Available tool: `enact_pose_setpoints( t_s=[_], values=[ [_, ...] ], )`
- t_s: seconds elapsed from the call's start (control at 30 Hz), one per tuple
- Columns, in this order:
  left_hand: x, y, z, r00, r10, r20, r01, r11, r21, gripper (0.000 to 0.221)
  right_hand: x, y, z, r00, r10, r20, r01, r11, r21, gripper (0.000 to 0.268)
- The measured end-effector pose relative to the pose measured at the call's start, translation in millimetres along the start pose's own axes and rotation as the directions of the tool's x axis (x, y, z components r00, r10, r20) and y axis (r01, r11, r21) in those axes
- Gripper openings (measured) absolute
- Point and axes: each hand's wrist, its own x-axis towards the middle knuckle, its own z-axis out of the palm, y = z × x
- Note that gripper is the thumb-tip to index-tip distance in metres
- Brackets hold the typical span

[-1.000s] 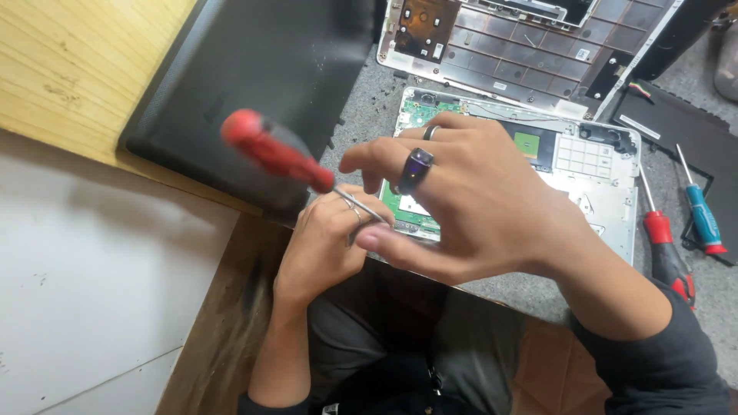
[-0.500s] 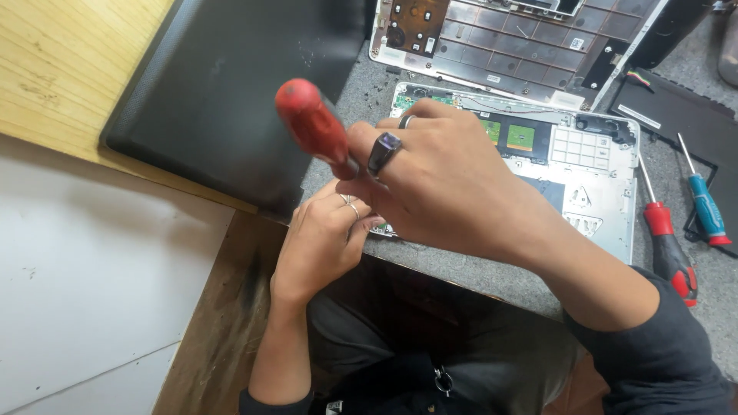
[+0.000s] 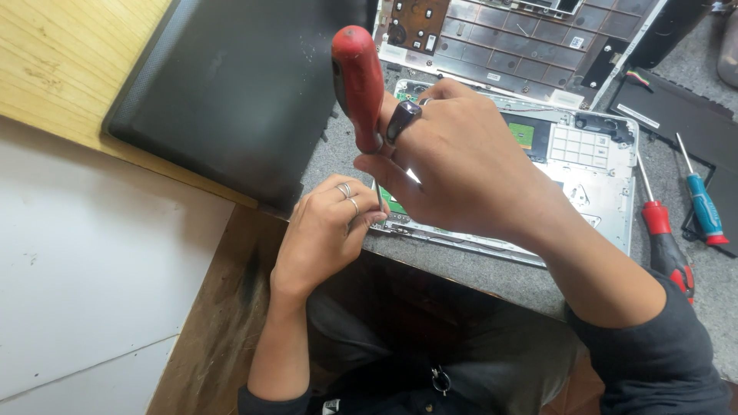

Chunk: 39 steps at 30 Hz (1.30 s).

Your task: Removing the motherboard and internal components from a laptop using a screwdriver.

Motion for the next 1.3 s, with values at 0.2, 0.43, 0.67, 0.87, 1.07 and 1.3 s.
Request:
enact_pose_setpoints(
  t_s=[0.2, 0.43, 0.67, 0.87, 1.07, 1.3],
  values=[
    [-1, -1, 0, 1.0, -0.004, -0.013, 0.004, 1.0, 0.003, 0.009, 0, -1, -23, 0.987, -0.031, 0.156, -0.015, 0.958, 0.286, 0.009],
    [2, -6, -2, 1.0, 0.016, 0.0, -0.016, 0.998, -0.064, 0.009, -1, 9, -34, 0.984, -0.061, 0.166, 0.0, 0.94, 0.342, 0.009],
    [15, -3, -7, 0.994, 0.113, 0.001, -0.108, 0.953, -0.284, 0.008, 2, 15, -35, 0.979, -0.137, 0.151, 0.053, 0.886, 0.461, 0.006],
    [15, -2, 0, 0.999, 0.04, -0.018, -0.044, 0.954, -0.296, 0.007, 4, 14, -61, 0.995, -0.048, 0.087, 0.003, 0.888, 0.46, 0.028],
    [9, 2, 0, 0.998, 0.031, -0.052, -0.043, 0.969, -0.245, 0.012, -6, -13, -81, 0.961, 0.035, -0.275, 0.037, 0.967, 0.254, 0.016],
    [-1, 2, 10, 0.99, -0.049, -0.131, 0.008, 0.956, -0.292, 0.015, -52, 10, -107, 0.959, -0.054, -0.279, 0.064, 0.998, 0.028, 0.019]
  ],
)
